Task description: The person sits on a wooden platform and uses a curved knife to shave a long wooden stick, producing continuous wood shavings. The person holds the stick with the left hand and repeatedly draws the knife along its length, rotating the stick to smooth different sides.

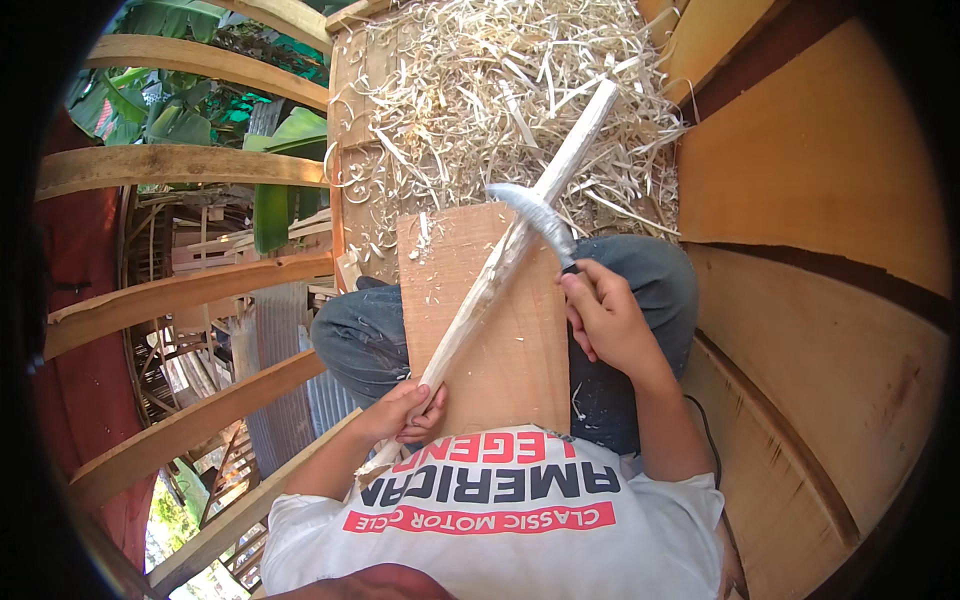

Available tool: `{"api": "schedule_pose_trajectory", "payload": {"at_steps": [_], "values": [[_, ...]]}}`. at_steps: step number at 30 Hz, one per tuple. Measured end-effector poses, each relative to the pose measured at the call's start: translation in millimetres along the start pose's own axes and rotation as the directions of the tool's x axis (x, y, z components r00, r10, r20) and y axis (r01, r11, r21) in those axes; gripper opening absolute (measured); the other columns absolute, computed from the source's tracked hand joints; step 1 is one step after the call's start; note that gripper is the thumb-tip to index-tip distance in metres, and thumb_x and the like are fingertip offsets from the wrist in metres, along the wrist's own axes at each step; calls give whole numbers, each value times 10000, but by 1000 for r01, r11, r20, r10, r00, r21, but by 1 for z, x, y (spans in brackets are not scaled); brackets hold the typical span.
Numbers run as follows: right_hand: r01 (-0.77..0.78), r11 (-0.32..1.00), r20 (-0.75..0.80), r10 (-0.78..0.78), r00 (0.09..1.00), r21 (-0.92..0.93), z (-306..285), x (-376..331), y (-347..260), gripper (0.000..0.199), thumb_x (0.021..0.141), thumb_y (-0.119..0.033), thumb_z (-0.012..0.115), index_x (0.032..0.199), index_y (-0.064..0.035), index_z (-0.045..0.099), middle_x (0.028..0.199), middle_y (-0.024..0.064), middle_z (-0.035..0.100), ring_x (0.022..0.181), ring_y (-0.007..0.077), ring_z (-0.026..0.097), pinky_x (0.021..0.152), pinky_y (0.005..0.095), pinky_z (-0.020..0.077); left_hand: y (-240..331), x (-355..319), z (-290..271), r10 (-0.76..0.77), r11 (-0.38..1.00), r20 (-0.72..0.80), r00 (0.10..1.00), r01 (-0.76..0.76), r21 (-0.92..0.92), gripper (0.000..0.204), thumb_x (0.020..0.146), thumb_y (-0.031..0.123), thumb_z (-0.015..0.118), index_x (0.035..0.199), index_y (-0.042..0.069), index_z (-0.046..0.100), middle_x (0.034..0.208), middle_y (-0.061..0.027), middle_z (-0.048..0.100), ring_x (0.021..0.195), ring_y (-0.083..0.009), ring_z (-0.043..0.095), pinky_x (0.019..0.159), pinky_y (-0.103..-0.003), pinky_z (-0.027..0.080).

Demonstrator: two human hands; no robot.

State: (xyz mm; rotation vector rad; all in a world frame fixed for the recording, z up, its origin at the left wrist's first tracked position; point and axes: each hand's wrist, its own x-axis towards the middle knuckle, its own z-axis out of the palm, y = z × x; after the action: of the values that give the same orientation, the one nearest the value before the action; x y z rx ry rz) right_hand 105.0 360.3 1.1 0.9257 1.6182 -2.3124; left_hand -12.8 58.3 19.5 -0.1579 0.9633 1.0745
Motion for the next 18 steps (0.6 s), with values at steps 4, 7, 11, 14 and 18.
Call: {"api": "schedule_pose_trajectory", "payload": {"at_steps": [4, 7, 11, 14, 18], "values": [[-129, 975, 371, 189, 909, -181, 9, -27, 2, 197, 962, -181, 497, 991, -2, 575, 543, -10, 491, 384, 33, 427, 337, 202, 325, -9, -4, 15, -29, 999, -86, 996, 31, 27, 411, 989, 467, 360, 908, 68, 418, 582, 38, 326, 385, -22, 248, 317, -188, 198], [-131, 991, 347, 132, 928, -26, 11, -32, 10, 211, 947, -184, 539, 1038, 2, 580, 533, -19, 489, 383, 36, 426, 350, 199, 327, -20, -6, 19, -29, 1000, -92, 995, 28, -9, 426, 993, 465, 342, 914, 57, 434, 582, 38, 331, 390, -20, 260, 321, -185, 206], [-101, 991, 175, 115, 978, -90, 25, -39, 16, 217, 941, -188, 551, 1035, 5, 581, 529, -22, 491, 383, 38, 421, 359, 206, 333, -36, -6, 20, 15, 999, -107, 994, -20, -50, 445, 1004, 449, 313, 946, 34, 465, 585, 37, 347, 398, -18, 276, 337, -176, 226], [-119, 970, 503, 211, 838, -210, 29, -49, 20, 251, 939, -193, 541, 1061, 22, 578, 529, -12, 500, 381, 39, 410, 361, 218, 337, -40, -6, 24, 87, 996, -131, 988, -84, 27, 442, 1012, 426, 296, 972, 26, 479, 590, 41, 360, 409, -18, 285, 353, -170, 235], [-96, 995, 90, 99, 991, -39, 35, -45, 27, 178, 940, -166, 546, 1006, -2, 565, 523, -35, 477, 376, 23, 414, 330, 195, 304, -42, -7, 27, 58, 998, -174, 983, -54, 29, 369, 1029, 376, 276, 956, 62, 457, 623, 58, 326, 444, -18, 255, 368, -171, 223]]}}
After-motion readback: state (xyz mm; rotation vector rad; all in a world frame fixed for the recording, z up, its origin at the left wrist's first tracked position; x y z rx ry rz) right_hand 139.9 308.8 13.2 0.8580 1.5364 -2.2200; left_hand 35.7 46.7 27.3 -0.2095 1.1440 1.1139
